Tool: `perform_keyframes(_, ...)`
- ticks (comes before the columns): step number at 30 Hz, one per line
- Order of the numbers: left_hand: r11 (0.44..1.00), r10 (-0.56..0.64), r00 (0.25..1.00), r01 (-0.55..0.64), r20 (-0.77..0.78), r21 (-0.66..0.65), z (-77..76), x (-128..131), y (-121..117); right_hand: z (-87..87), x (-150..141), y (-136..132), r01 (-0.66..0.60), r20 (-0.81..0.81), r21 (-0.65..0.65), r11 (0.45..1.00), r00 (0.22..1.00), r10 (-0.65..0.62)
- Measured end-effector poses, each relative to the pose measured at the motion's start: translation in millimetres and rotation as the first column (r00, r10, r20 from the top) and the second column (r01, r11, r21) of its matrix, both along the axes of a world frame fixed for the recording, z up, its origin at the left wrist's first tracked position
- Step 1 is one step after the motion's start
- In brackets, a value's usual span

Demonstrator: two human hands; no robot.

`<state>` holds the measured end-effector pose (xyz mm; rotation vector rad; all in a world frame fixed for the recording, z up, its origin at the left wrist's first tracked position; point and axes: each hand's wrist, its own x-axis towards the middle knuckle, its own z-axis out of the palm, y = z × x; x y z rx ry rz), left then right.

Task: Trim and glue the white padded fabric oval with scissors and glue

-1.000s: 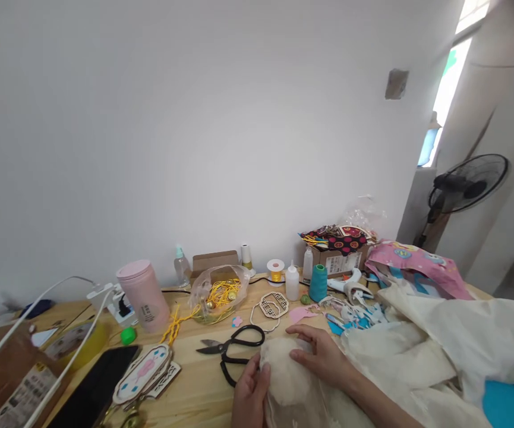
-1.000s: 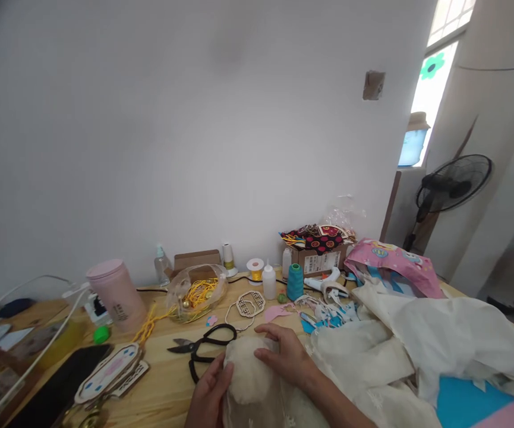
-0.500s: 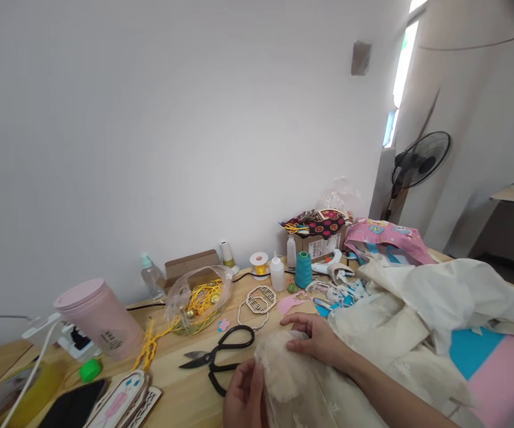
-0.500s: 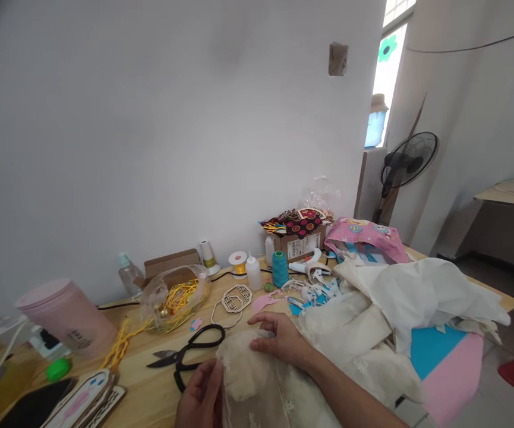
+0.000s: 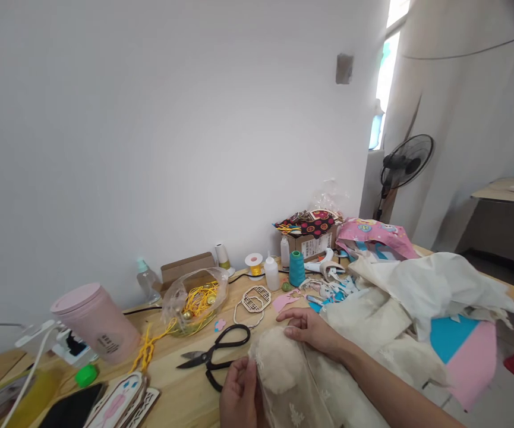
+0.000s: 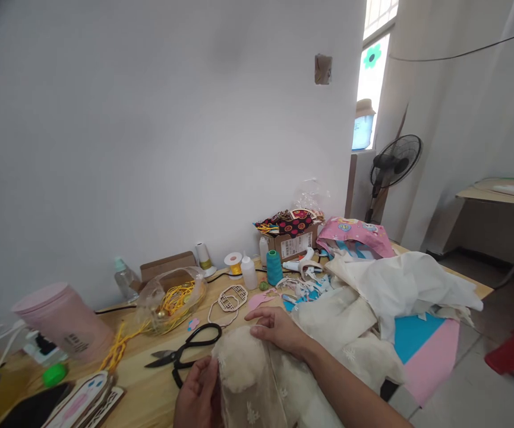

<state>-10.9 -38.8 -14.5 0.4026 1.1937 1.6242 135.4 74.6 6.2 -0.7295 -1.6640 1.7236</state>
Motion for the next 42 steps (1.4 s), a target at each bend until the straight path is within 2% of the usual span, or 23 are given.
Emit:
perform_keyframes(6, 1.000, 0.029, 0.999, -0.029, 0.014, 0.006, 0.5, -0.9, 0.0, 6.1, 2.7, 1.2, 0.021, -0.046, 0.009, 1.000, 0.999, -0.020)
perform_keyframes(14, 1.000, -0.019, 0.998, 0.020, 0.066, -0.017, 5.1, -2.6, -0.1, -0.6, 0.8, 2.5, -0.022, -0.055, -0.055, 0.998, 0.998, 0.019)
perform_keyframes(19, 0.997, 0.068, 0.998, -0.069, -0.018, -0.034, 7.7, 8.9, 2.8, -1.8, -0.3, 1.3, -0.024, -0.055, -0.047, 0.999, 0.998, 0.021)
perform_keyframes(21, 0.997, 0.050, 0.998, -0.052, -0.040, -0.048, 7.5, 10.6, 2.8, -2.8, -1.8, 0.8, -0.014, -0.055, -0.031, 0.999, 0.998, 0.012)
perform_keyframes(24, 0.997, 0.000, 1.000, 0.001, 0.007, -0.075, 6.6, 6.3, 0.8, -1.7, -3.1, 4.1, 0.045, -0.070, 0.010, 0.999, 0.997, -0.045)
perform_keyframes(27, 0.996, 0.048, 0.994, -0.040, 0.098, -0.079, 6.0, 0.2, -1.4, 10.1, 4.0, 11.9, 0.183, -0.125, 0.052, 0.982, 0.977, -0.175)
perform_keyframes(30, 0.992, 0.114, 0.984, -0.105, 0.135, -0.073, 8.0, -0.8, -1.7, 34.7, 25.5, 15.5, 0.330, -0.195, 0.083, 0.940, 0.931, -0.310)
perform_keyframes(33, 0.989, 0.133, 0.979, -0.120, 0.153, -0.090, 11.9, 0.8, -0.8, 60.2, 57.9, 5.9, 0.429, -0.233, 0.120, 0.895, 0.889, -0.394)
perform_keyframes(35, 0.985, 0.151, 0.972, -0.134, 0.179, -0.105, 13.3, 0.2, -0.1, 70.1, 80.8, -7.3, 0.488, -0.216, 0.221, 0.844, 0.869, -0.446)
perform_keyframes(37, 0.982, 0.157, 0.966, -0.132, 0.205, -0.131, 13.2, -2.1, 0.4, 71.8, 102.6, -23.0, 0.526, -0.165, 0.354, 0.774, 0.849, -0.502)
perform_keyframes(39, 0.977, 0.174, 0.963, -0.142, 0.207, -0.162, 12.8, -4.4, 1.0, 66.0, 122.1, -38.6, 0.553, -0.100, 0.446, 0.703, 0.812, -0.575)
perform_keyframes(42, 0.959, 0.224, 0.965, -0.193, 0.139, -0.206, 15.5, -6.4, 1.2, 48.1, 144.4, -59.9, 0.634, 0.001, 0.481, 0.605, 0.690, -0.724)
